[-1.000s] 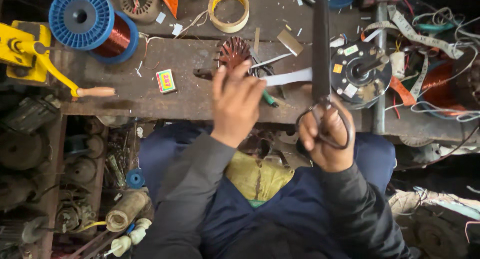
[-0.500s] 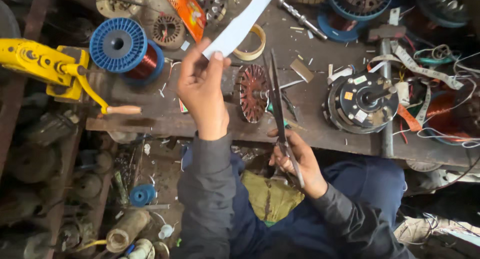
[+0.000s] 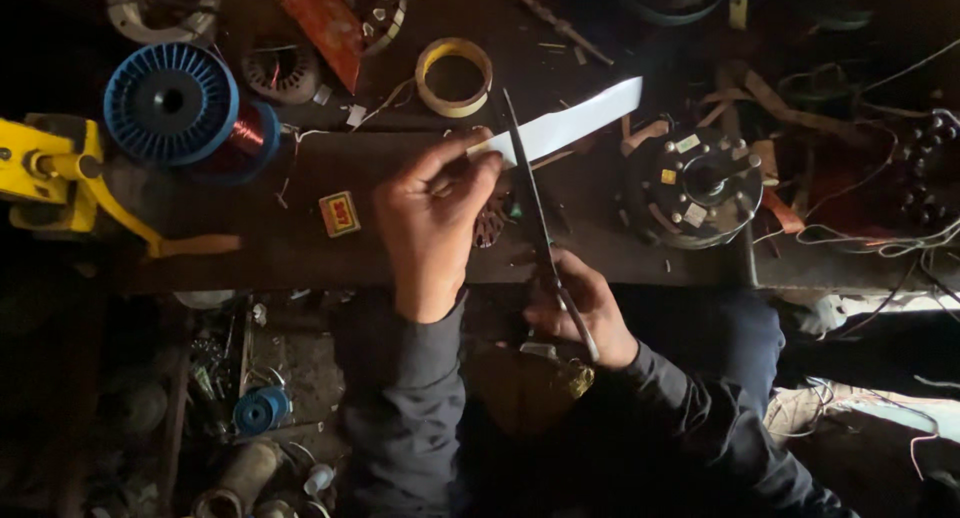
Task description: The person assembles a motor armature by inserting small white insulating strips into the slots of a copper-wound rotor. They cut the strips with scissors and press them into place with a small tool.
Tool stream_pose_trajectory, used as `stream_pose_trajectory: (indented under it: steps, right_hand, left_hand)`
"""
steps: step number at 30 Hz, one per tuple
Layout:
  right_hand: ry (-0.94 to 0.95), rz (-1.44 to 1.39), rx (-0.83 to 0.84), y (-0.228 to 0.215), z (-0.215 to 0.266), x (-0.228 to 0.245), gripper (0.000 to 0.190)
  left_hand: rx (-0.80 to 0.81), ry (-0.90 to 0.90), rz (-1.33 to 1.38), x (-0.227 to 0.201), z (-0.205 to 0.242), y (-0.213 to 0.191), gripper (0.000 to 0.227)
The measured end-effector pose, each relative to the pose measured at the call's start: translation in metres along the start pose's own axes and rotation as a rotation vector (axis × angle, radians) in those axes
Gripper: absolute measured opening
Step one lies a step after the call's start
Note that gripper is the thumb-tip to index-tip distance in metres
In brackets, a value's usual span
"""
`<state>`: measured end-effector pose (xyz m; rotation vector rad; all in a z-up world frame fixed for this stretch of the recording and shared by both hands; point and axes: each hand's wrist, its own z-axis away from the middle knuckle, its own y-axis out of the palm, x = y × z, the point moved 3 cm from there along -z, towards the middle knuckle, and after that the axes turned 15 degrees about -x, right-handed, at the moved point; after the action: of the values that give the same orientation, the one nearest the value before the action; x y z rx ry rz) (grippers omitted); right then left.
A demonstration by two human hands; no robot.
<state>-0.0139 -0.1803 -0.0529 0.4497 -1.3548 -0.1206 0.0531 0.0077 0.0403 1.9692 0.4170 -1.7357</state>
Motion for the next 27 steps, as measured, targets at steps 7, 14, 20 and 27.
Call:
stream_pose_trajectory:
  steps: [7,14,20,27]
  right_hand:
    - [-0.006,0.086,-0.013,-0.002,0.002,0.006,0.058]
    - [-0.016,0.234,-0.071,-0.003,0.001,0.004,0.059]
    - [-0.092,0.372,-0.079,-0.009,-0.003,0.001,0.057]
    - [-0.194,0.339,-0.238,-0.009,-0.009,0.019,0.064]
  left_hand:
    - [0.058,-0.012,0.113,0.004,0.000,0.004,0.024]
    - [0.096,-0.095,0.219,0.009,-0.003,0.004,0.024]
    - [0.094,-0.097,0.209,0.010,-0.005,0.003,0.025]
    - [0.122,-0.147,0.339,0.015,-0.005,0.001,0.025]
